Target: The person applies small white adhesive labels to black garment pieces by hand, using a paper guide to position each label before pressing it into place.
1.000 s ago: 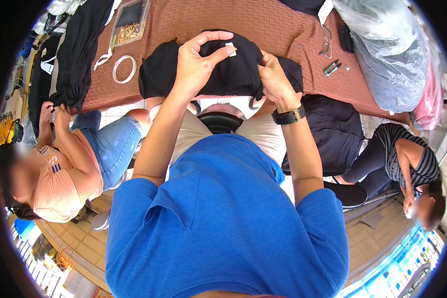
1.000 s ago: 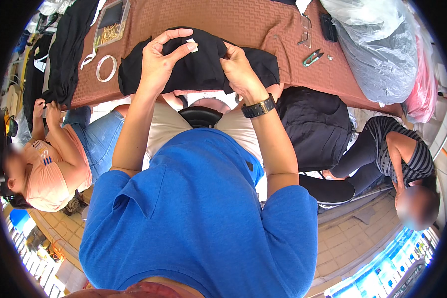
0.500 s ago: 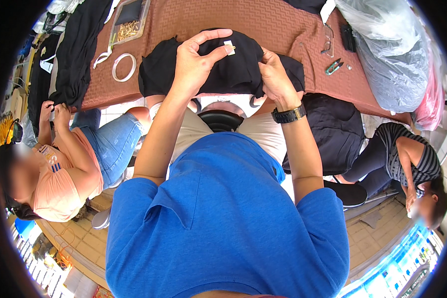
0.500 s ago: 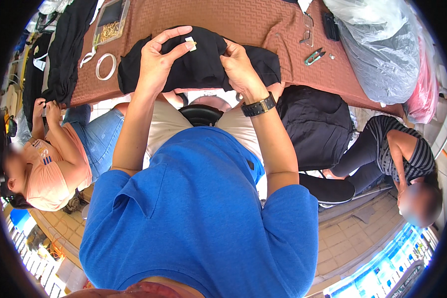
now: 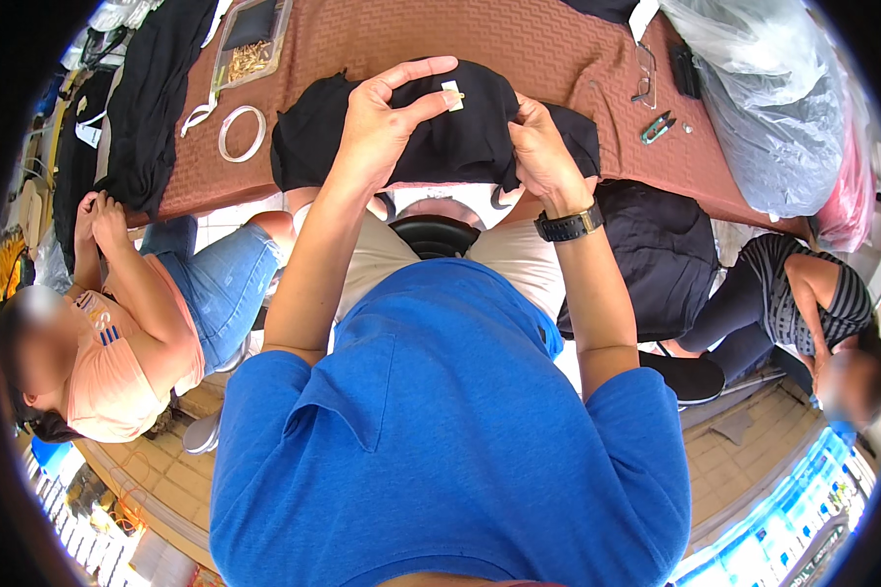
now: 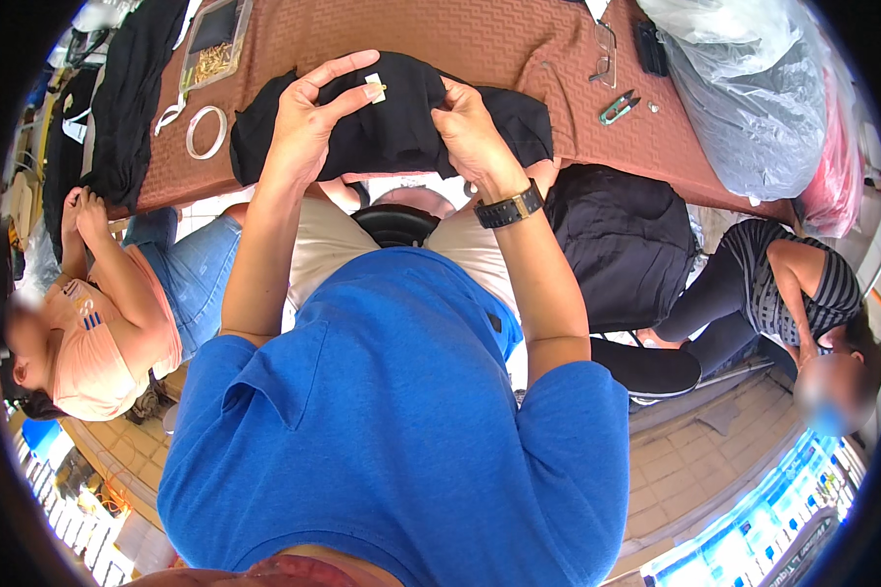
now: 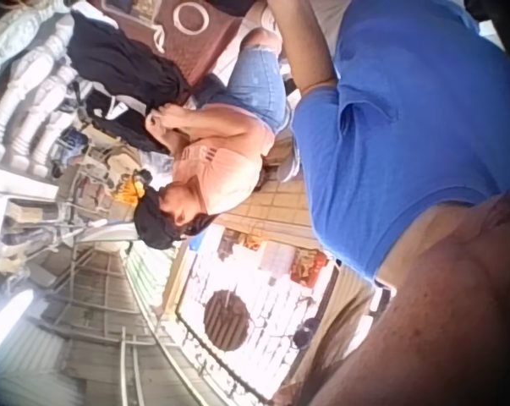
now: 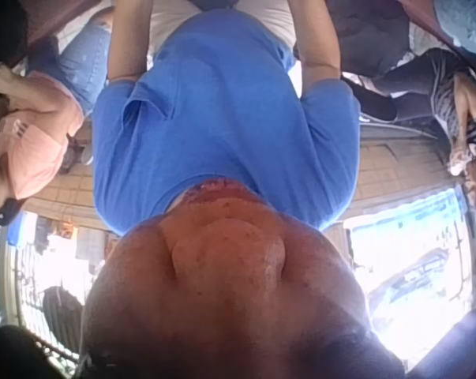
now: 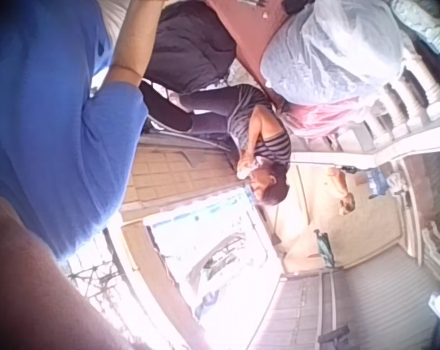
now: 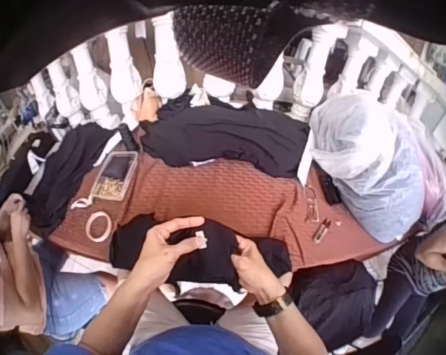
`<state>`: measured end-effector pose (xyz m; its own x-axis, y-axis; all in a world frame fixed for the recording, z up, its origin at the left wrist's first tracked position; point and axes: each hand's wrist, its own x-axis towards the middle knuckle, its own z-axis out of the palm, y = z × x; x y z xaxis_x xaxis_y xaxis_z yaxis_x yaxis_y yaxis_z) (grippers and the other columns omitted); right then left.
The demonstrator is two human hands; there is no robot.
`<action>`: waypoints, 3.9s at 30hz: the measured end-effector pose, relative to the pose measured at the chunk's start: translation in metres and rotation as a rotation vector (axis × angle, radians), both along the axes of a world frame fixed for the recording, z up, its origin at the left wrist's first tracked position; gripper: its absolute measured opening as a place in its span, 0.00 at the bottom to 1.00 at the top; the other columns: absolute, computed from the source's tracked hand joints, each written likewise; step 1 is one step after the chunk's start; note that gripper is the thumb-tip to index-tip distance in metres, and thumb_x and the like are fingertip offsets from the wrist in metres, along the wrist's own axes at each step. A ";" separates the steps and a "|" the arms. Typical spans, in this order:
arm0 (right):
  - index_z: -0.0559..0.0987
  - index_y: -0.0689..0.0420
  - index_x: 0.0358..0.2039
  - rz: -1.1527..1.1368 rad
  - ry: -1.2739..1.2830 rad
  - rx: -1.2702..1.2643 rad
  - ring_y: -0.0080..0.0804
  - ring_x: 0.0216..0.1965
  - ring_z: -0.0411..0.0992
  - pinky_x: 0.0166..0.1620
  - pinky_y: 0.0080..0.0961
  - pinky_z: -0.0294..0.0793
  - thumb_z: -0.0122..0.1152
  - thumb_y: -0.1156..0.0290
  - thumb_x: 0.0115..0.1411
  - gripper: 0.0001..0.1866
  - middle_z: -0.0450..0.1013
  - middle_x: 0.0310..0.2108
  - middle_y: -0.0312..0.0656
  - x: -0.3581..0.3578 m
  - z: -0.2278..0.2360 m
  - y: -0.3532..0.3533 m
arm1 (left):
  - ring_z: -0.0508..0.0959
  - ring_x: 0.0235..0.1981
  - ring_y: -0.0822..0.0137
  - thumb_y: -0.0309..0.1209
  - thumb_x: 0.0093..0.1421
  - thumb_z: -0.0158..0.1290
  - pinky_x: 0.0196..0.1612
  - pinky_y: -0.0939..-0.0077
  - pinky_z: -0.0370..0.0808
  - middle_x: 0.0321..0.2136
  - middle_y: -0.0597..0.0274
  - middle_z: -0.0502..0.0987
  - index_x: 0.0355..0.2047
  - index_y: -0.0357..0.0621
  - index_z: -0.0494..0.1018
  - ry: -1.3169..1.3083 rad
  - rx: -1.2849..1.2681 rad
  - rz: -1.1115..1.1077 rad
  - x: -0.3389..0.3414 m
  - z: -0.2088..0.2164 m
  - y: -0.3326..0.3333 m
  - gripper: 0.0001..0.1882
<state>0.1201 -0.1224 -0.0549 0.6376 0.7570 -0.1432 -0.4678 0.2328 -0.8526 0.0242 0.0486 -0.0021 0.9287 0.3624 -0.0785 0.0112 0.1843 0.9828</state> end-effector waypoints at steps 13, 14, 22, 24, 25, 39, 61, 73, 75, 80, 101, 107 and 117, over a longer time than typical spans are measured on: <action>0.71 0.65 0.56 -0.232 -0.024 -0.143 0.30 0.45 0.76 0.47 0.22 0.78 0.50 0.88 0.59 0.23 0.75 0.46 0.44 0.002 0.006 -0.003 | 0.80 0.44 0.74 0.20 0.56 0.63 0.55 0.79 0.75 0.45 0.59 0.82 0.50 0.37 0.80 0.048 0.092 0.055 -0.001 -0.002 -0.001 0.19; 0.73 0.64 0.55 -0.379 -0.264 -0.265 0.31 0.43 0.76 0.46 0.22 0.78 0.53 0.86 0.59 0.22 0.75 0.45 0.44 0.003 0.005 -0.003 | 0.80 0.44 0.74 0.20 0.56 0.63 0.55 0.79 0.75 0.45 0.59 0.82 0.49 0.37 0.80 0.051 0.115 0.069 -0.001 -0.003 -0.001 0.19; 0.82 0.61 0.39 -0.320 -0.938 -0.203 0.29 0.35 0.77 0.40 0.26 0.79 0.67 0.79 0.59 0.07 0.74 0.36 0.40 -0.016 0.036 0.011 | 0.80 0.45 0.74 0.24 0.56 0.65 0.54 0.77 0.73 0.45 0.62 0.84 0.48 0.43 0.82 -0.010 0.396 0.089 0.002 -0.005 -0.008 0.18; 0.82 0.62 0.37 -0.310 -0.972 -0.243 0.29 0.34 0.77 0.39 0.25 0.78 0.65 0.79 0.60 0.05 0.75 0.34 0.40 -0.015 0.036 0.014 | 0.80 0.45 0.74 0.25 0.55 0.65 0.54 0.77 0.73 0.44 0.62 0.84 0.48 0.43 0.82 -0.010 0.420 0.094 0.002 -0.005 -0.009 0.18; 0.81 0.62 0.36 -0.302 -1.020 -0.268 0.28 0.34 0.77 0.38 0.25 0.78 0.64 0.80 0.60 0.04 0.75 0.34 0.41 -0.014 0.038 0.013 | 0.80 0.45 0.73 0.25 0.55 0.66 0.54 0.77 0.73 0.44 0.61 0.84 0.48 0.43 0.82 -0.011 0.419 0.092 0.002 -0.006 -0.008 0.18; 0.78 0.53 0.31 -0.639 -0.939 0.755 0.20 0.28 0.68 0.34 0.18 0.69 0.56 0.75 0.65 0.06 0.72 0.27 0.31 -0.008 0.237 -0.128 | 0.81 0.41 0.74 0.22 0.54 0.63 0.50 0.80 0.75 0.41 0.60 0.84 0.46 0.43 0.83 0.032 0.482 0.212 0.007 -0.021 0.013 0.17; 0.78 0.56 0.36 -0.898 -1.433 0.756 0.22 0.27 0.70 0.33 0.15 0.71 0.45 0.75 0.68 0.10 0.74 0.29 0.35 -0.048 0.317 -0.198 | 0.82 0.40 0.70 0.23 0.52 0.64 0.48 0.78 0.76 0.39 0.56 0.84 0.45 0.44 0.84 0.045 0.279 0.225 0.006 -0.030 0.026 0.18; 0.85 0.61 0.37 -0.313 -0.978 -0.269 0.23 0.29 0.73 0.32 0.19 0.73 0.66 0.81 0.58 0.06 0.73 0.30 0.38 -0.020 0.068 -0.001 | 0.80 0.44 0.74 0.22 0.56 0.63 0.55 0.77 0.74 0.48 0.61 0.81 0.52 0.38 0.78 -0.063 -0.089 0.044 -0.003 0.008 0.006 0.21; 0.85 0.59 0.37 -0.371 -1.021 -0.290 0.22 0.26 0.69 0.30 0.20 0.69 0.68 0.80 0.57 0.07 0.70 0.26 0.37 -0.023 0.067 0.006 | 0.79 0.45 0.75 0.22 0.57 0.63 0.55 0.77 0.73 0.49 0.60 0.80 0.52 0.39 0.78 -0.068 -0.094 0.036 -0.004 0.009 0.007 0.21; 0.86 0.58 0.38 -0.425 -1.067 -0.305 0.22 0.26 0.67 0.30 0.20 0.69 0.68 0.81 0.57 0.08 0.67 0.26 0.36 -0.023 0.069 0.010 | 0.78 0.47 0.75 0.20 0.57 0.62 0.55 0.77 0.73 0.50 0.60 0.80 0.53 0.38 0.78 -0.057 -0.062 0.032 -0.005 0.015 0.006 0.21; 0.86 0.59 0.39 -0.383 -1.114 -0.305 0.28 0.27 0.68 0.30 0.24 0.69 0.66 0.80 0.58 0.08 0.68 0.27 0.38 -0.017 0.065 0.009 | 0.79 0.46 0.75 0.19 0.57 0.62 0.54 0.78 0.75 0.50 0.59 0.80 0.53 0.36 0.78 -0.052 -0.051 0.035 -0.005 0.016 0.006 0.21; 0.86 0.58 0.38 -0.374 -1.123 -0.318 0.28 0.27 0.68 0.30 0.24 0.69 0.67 0.80 0.58 0.08 0.69 0.27 0.39 -0.016 0.064 0.009 | 0.79 0.45 0.75 0.19 0.57 0.62 0.53 0.78 0.75 0.50 0.59 0.80 0.53 0.36 0.78 -0.055 -0.029 0.029 -0.005 0.011 0.007 0.21; 0.86 0.58 0.37 -0.365 -1.092 -0.319 0.28 0.27 0.70 0.30 0.24 0.70 0.67 0.80 0.57 0.08 0.71 0.27 0.38 -0.012 0.062 0.008 | 0.78 0.48 0.74 0.21 0.57 0.63 0.55 0.77 0.74 0.49 0.60 0.80 0.52 0.38 0.78 -0.065 0.035 0.009 -0.004 0.010 0.007 0.21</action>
